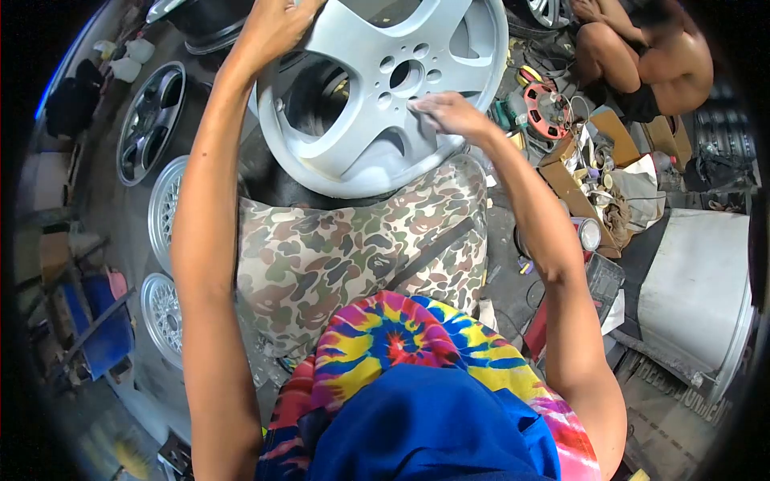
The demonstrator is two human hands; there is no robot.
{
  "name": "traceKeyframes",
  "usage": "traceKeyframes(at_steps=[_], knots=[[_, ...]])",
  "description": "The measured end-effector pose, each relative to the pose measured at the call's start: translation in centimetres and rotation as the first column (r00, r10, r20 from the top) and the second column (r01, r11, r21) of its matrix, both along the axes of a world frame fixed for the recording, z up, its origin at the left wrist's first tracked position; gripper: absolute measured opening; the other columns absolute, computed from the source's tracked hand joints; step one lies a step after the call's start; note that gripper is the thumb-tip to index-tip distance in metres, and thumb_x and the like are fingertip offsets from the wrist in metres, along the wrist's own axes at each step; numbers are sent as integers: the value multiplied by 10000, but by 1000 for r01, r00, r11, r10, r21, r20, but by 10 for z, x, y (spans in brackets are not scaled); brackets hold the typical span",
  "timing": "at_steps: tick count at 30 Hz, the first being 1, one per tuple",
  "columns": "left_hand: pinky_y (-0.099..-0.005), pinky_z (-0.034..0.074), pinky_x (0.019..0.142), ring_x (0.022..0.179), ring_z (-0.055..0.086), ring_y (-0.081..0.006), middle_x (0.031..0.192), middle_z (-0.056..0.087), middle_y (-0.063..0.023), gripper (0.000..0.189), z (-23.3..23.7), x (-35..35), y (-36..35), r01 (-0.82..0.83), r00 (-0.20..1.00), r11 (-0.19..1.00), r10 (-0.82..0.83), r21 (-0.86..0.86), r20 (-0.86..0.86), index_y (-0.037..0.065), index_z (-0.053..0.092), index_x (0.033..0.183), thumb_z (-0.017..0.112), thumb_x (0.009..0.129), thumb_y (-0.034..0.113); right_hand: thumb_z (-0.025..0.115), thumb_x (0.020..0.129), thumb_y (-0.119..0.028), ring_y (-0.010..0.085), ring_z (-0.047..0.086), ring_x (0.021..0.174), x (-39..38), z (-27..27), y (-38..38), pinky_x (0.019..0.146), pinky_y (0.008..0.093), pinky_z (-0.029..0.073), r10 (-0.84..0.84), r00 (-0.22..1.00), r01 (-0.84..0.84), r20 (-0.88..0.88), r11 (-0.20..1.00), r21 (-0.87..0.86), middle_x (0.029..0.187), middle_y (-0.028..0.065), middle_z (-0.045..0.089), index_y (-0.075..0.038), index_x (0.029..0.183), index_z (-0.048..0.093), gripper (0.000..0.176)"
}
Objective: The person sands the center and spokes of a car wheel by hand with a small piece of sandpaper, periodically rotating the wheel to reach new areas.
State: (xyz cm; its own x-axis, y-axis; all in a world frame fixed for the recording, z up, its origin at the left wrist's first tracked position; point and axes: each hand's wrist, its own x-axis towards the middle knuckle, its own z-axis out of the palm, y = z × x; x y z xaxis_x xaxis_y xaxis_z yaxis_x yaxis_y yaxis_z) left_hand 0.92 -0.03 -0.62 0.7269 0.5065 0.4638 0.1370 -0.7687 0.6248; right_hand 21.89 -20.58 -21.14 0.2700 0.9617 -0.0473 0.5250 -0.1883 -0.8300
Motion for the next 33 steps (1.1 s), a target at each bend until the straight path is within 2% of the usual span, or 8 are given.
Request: traceKeyframes(at_steps=[2, 10, 14, 21, 23, 29, 31, 33], knots=[[-349, 501, 682, 745, 589, -124, 794, 680, -101, 338, -1, 1, 7, 27, 997, 992, -36, 120, 72, -31, 671, 1175, 618, 999, 252, 562, 1062, -257, 64, 467, 551, 10, 56, -32, 501, 247, 365, -122, 808, -115, -577, 927, -356, 698, -37, 564, -29, 953, 675, 276], [-363, 504, 693, 746, 583, -136, 811, 689, -153, 339, 7, 1, -2, -24, 999, 1000, 24, -5, -44, -50, 661, 1170, 611, 999, 237, 727, 986, -311, 75, 636, 676, -21, 3, -50, 647, 231, 520, -374, 820, 432, -432, 901, 39, 795, 32, 730, 14, 973, 780, 329], [-384, 541, 732, 759, 678, -236, 824, 699, -218, 366, -36, 6, 44, 64, 986, 965, -100, 253, 130, -59, 637, 1094, 617, 1027, 301, 748, 969, -300, 80, 645, 696, -50, 4, -30, 645, 228, 524, -490, 653, 605, -578, 796, 8, 797, 55, 732, 13, 953, 783, 315], [-389, 539, 740, 772, 684, -251, 847, 708, -215, 392, -23, 1, 30, 44, 995, 971, -65, 235, 82, -65, 628, 1099, 603, 1032, 321, 870, 855, -226, 77, 593, 626, -62, -21, -8, 557, 223, 473, -572, 558, 707, -601, 707, -18, 741, 42, 685, -20, 846, 673, 285], [-360, 506, 690, 747, 598, -142, 818, 690, -158, 337, 12, -3, -7, -34, 998, 998, 31, -60, -56, -51, 661, 1171, 611, 997, 233, 868, 858, -245, 80, 589, 612, -57, -9, -8, 545, 222, 468, -605, 509, 699, -613, 706, -117, 729, 43, 681, -20, 840, 667, 302], [-369, 505, 678, 732, 613, -162, 859, 712, -190, 332, 3, 1, -3, 34, 993, 997, -41, 73, 108, -53, 670, 1150, 629, 992, 236, 820, 890, -333, 190, 652, 593, -26, 3, -3, 549, 313, 510, -505, 821, 428, -268, 853, -297, 701, 87, 699, -33, 829, 655, 348], [-387, 523, 702, 746, 648, -225, 861, 707, -198, 341, -29, 7, 41, 46, 996, 988, -56, 146, 63, -47, 669, 1105, 635, 995, 274, 782, 896, -319, 362, 685, 659, -16, 17, -1, 607, 439, 529, -231, 816, 101, 531, 960, 263, 731, 172, 706, -16, 828, 639, 342], [-406, 540, 726, 760, 684, -289, 864, 703, -206, 358, -31, 7, 39, 72, 997, 975, -77, 210, 17, -40, 668, 1060, 642, 998, 311, 760, 907, -306, 418, 662, 700, -11, 18, -1, 633, 462, 525, -184, 779, -11, 600, 952, 306, 757, 191, 697, -15, 839, 635, 324]])
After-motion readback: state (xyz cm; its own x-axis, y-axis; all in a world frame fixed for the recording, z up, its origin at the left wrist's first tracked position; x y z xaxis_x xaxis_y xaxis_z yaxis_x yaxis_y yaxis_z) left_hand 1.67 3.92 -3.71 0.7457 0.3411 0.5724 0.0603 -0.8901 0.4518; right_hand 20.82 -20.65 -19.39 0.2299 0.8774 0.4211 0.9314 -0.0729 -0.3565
